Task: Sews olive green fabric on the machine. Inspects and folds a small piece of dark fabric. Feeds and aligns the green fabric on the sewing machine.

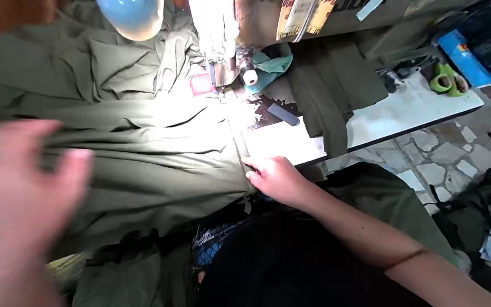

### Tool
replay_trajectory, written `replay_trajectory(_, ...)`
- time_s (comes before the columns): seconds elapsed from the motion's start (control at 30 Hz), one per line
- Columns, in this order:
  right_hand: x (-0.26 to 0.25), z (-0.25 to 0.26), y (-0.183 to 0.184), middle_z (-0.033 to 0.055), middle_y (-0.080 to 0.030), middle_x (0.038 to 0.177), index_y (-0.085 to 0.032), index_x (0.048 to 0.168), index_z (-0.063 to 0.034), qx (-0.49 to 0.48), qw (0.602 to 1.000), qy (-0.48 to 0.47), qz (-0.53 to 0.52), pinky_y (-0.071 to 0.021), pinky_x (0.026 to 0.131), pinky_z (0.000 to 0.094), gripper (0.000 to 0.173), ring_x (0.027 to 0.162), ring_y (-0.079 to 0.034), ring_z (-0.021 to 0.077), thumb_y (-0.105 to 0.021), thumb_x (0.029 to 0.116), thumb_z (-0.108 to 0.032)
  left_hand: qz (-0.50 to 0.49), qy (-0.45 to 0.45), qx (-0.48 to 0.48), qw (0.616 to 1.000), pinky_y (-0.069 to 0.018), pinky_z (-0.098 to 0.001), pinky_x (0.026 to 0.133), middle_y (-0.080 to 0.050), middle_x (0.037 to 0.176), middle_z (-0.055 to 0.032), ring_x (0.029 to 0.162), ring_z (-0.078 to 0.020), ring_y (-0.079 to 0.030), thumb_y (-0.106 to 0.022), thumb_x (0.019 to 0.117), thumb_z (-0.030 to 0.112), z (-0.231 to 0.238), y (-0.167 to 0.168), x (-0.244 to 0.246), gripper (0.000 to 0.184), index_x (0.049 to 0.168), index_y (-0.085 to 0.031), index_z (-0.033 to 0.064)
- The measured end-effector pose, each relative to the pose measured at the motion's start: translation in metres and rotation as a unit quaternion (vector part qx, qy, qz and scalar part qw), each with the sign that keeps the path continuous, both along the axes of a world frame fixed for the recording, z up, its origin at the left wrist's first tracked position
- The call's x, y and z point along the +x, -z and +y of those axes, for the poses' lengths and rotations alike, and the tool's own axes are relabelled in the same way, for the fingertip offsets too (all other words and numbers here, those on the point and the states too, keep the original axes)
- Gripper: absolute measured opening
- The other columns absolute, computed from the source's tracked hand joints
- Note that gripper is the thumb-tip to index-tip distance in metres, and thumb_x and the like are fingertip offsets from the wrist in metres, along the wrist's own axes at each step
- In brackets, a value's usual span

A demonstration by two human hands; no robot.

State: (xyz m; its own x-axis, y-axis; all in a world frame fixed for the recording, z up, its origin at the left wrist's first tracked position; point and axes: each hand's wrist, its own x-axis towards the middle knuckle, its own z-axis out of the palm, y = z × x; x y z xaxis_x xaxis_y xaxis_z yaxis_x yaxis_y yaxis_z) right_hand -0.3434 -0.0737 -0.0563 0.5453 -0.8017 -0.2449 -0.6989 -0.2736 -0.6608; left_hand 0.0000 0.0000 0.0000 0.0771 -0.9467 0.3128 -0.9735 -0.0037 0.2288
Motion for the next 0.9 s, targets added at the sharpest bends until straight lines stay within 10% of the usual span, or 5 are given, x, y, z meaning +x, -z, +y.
replay_trajectory(0.2,-0.012,-0.029,-0.003,0.0122,-0.073,0.086,-0.077,0.113,-0.0035,-0.040,0.995,-0.084,-0.028,-0.0545,0.072,0.0470,0.027,0.079,-0.069,0.0258,-0.054,0.0992,-0.006,0.040,0.246,-0.023,0.968,-0.0489,-0.0636,0.095,-0.070,0.116,-0.0217,0.114,-0.0425,-0.066,-0.070,0.0872,0.036,-0.015,0.105,-0.189,0.034,0.102,-0.073,0.0060)
replay_trajectory(0.3,-0.004,-0.064,0.004,0.0157,-0.073,0.099,-0.077,0.109,-0.0021,-0.154,0.985,-0.054,-0.054,-0.0561,0.083,0.0477,0.025,0.094,-0.070,0.0291,-0.054,0.0991,-0.007,0.084,0.215,-0.057,0.971,-0.0533,-0.0526,0.091,-0.072,0.104,-0.0186,0.103,-0.0357,-0.070,-0.061,0.0878,0.012,-0.016,0.107,-0.191,0.014,0.091,-0.071,0.0026)
replay_trajectory(0.5,0.017,-0.102,0.024,0.0187,-0.067,0.129,-0.069,0.126,-0.0025,-0.299,0.949,-0.097,-0.011,-0.0461,0.108,0.0479,0.034,0.126,-0.060,0.0355,-0.047,0.1034,-0.015,0.223,0.189,-0.072,0.954,-0.0493,-0.0351,0.100,-0.075,0.101,-0.0109,0.107,-0.0201,-0.068,-0.053,0.0902,0.012,-0.013,0.081,-0.185,0.019,0.094,-0.070,0.0038)
replay_trajectory(0.67,-0.002,-0.059,0.022,0.0150,-0.073,0.099,-0.076,0.093,-0.0018,-0.384,0.894,-0.155,-0.171,-0.0550,0.084,0.0386,0.019,0.097,-0.068,0.0279,-0.060,0.0890,-0.009,0.320,0.184,-0.081,0.926,-0.0492,-0.0238,0.096,-0.072,0.098,-0.0079,0.103,-0.0101,-0.066,-0.054,0.0924,0.010,-0.012,0.077,-0.177,0.014,0.094,-0.067,0.0048)
replay_trajectory(0.9,0.000,-0.067,0.026,0.0145,-0.073,0.119,-0.077,0.108,-0.0078,-0.401,0.894,-0.182,-0.082,-0.0518,0.085,0.0504,0.026,0.106,-0.069,0.0332,-0.054,0.0944,-0.009,0.344,0.239,-0.035,0.907,-0.0530,-0.0174,0.080,-0.073,0.089,-0.0052,0.089,-0.0029,-0.067,-0.054,0.0966,0.019,-0.032,0.067,-0.161,0.025,0.088,-0.072,0.0034)
